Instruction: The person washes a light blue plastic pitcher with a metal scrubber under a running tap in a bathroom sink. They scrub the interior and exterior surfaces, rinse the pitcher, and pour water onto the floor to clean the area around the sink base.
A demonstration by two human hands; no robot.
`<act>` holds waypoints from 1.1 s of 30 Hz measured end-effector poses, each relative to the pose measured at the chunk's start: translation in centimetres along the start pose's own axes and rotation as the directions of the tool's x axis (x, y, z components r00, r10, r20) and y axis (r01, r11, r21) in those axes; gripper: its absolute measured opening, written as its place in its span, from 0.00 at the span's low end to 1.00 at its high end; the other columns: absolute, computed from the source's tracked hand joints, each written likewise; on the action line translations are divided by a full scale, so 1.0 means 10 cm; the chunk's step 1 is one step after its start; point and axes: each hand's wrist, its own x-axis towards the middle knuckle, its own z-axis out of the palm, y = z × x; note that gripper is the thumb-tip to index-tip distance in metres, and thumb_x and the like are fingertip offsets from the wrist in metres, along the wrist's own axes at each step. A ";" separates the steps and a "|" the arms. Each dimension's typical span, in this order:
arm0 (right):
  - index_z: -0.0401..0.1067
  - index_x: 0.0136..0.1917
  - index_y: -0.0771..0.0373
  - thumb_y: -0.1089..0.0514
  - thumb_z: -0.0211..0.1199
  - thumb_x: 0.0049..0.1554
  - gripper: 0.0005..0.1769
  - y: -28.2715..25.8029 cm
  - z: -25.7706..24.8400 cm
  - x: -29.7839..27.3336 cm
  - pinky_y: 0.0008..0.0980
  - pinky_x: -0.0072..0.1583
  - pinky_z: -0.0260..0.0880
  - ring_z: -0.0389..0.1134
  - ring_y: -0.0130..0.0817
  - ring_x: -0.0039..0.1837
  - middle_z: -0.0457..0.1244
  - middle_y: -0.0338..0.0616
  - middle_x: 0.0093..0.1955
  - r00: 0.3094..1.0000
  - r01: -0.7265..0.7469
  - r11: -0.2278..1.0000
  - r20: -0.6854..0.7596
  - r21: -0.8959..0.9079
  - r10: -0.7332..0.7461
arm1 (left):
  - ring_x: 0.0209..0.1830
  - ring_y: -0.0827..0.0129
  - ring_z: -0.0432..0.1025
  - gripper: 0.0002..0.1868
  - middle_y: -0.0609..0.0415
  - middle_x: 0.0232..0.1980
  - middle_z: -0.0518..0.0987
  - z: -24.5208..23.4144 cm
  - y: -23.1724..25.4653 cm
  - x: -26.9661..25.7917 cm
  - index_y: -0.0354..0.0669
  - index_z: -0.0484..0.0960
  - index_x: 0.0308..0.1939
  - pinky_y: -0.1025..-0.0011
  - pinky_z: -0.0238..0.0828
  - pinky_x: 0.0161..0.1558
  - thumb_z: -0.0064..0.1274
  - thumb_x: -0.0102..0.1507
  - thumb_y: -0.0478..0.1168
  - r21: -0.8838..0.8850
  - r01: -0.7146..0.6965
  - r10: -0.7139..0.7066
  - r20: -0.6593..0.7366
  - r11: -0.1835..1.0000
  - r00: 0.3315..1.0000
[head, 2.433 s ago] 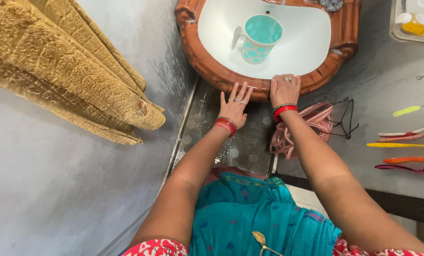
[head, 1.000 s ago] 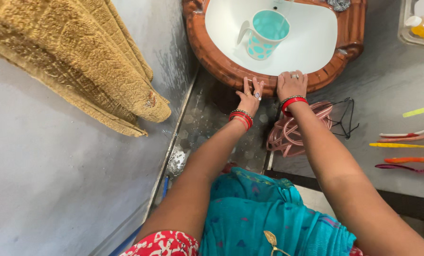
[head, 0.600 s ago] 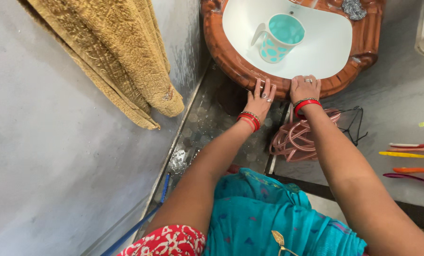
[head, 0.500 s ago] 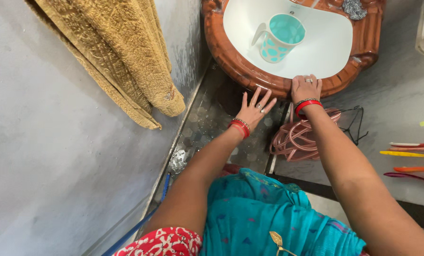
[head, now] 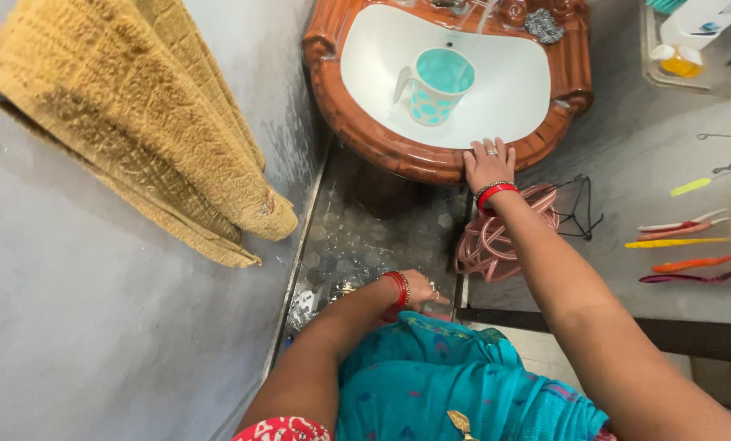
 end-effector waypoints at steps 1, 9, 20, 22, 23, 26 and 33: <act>0.65 0.72 0.58 0.42 0.44 0.67 0.28 -0.01 0.01 -0.01 0.64 0.75 0.35 0.44 0.55 0.81 0.55 0.53 0.77 1.000 -0.006 1.000 0.007 -0.002 0.006 | 0.57 0.53 0.75 0.37 0.51 0.56 0.82 -0.06 -0.03 -0.01 0.64 0.72 0.70 0.56 0.72 0.56 0.62 0.56 0.49 -0.026 0.007 -0.008 -0.053 1.000 0.999; 0.62 0.75 0.55 0.40 0.41 0.67 0.29 -0.02 0.02 0.00 0.64 0.78 0.30 0.39 0.54 0.84 0.51 0.54 0.80 0.994 -0.078 0.997 0.073 0.023 0.076 | 0.59 0.58 0.77 0.21 0.57 0.57 0.82 -0.51 -0.24 0.01 0.63 0.77 0.61 0.57 0.72 0.60 0.55 0.63 0.45 0.069 0.115 -0.088 -0.311 0.991 0.946; 0.59 0.77 0.53 0.40 0.39 0.66 0.31 -0.03 -0.07 0.07 0.62 0.78 0.26 0.33 0.53 0.85 0.45 0.54 0.83 0.970 -0.132 0.990 0.210 0.041 0.121 | 0.58 0.56 0.78 0.12 0.54 0.56 0.84 0.15 -0.09 0.13 0.58 0.84 0.51 0.57 0.75 0.54 0.48 0.67 0.46 0.031 -0.094 0.089 0.123 0.995 0.988; 0.59 0.77 0.53 0.40 0.39 0.66 0.31 -0.04 -0.08 0.07 0.61 0.78 0.26 0.33 0.53 0.85 0.45 0.54 0.83 0.968 -0.139 0.990 0.218 0.037 0.128 | 0.54 0.52 0.78 0.09 0.51 0.50 0.84 0.10 -0.15 0.06 0.55 0.84 0.44 0.56 0.74 0.51 0.50 0.63 0.44 -0.035 -0.081 0.080 -0.045 0.996 0.996; 0.58 0.77 0.53 0.39 0.39 0.66 0.31 -0.05 -0.09 0.09 0.61 0.78 0.25 0.33 0.53 0.85 0.45 0.54 0.83 0.967 -0.143 0.989 0.219 0.035 0.132 | 0.52 0.50 0.78 0.08 0.49 0.47 0.84 0.02 -0.19 0.03 0.54 0.84 0.40 0.56 0.74 0.50 0.51 0.61 0.44 -0.066 -0.080 0.071 -0.129 0.995 0.989; 0.59 0.76 0.52 0.39 0.39 0.66 0.31 -0.05 -0.07 0.08 0.61 0.78 0.26 0.33 0.52 0.85 0.45 0.53 0.83 0.966 -0.160 0.987 0.212 0.026 0.151 | 0.50 0.44 0.76 0.09 0.43 0.46 0.84 -0.45 -0.15 -0.10 0.48 0.80 0.45 0.54 0.72 0.49 0.45 0.64 0.36 -0.482 -0.102 -0.168 -0.485 0.870 0.858; 0.59 0.76 0.53 0.39 0.39 0.66 0.31 -0.01 -0.02 0.08 0.63 0.78 0.26 0.34 0.53 0.84 0.47 0.54 0.82 0.970 -0.138 0.990 0.203 0.017 0.132 | 0.51 0.40 0.76 0.17 0.35 0.46 0.82 -1.65 0.17 -0.45 0.42 0.73 0.53 0.51 0.72 0.51 0.43 0.60 0.37 -0.676 0.049 -0.444 -0.425 0.735 0.789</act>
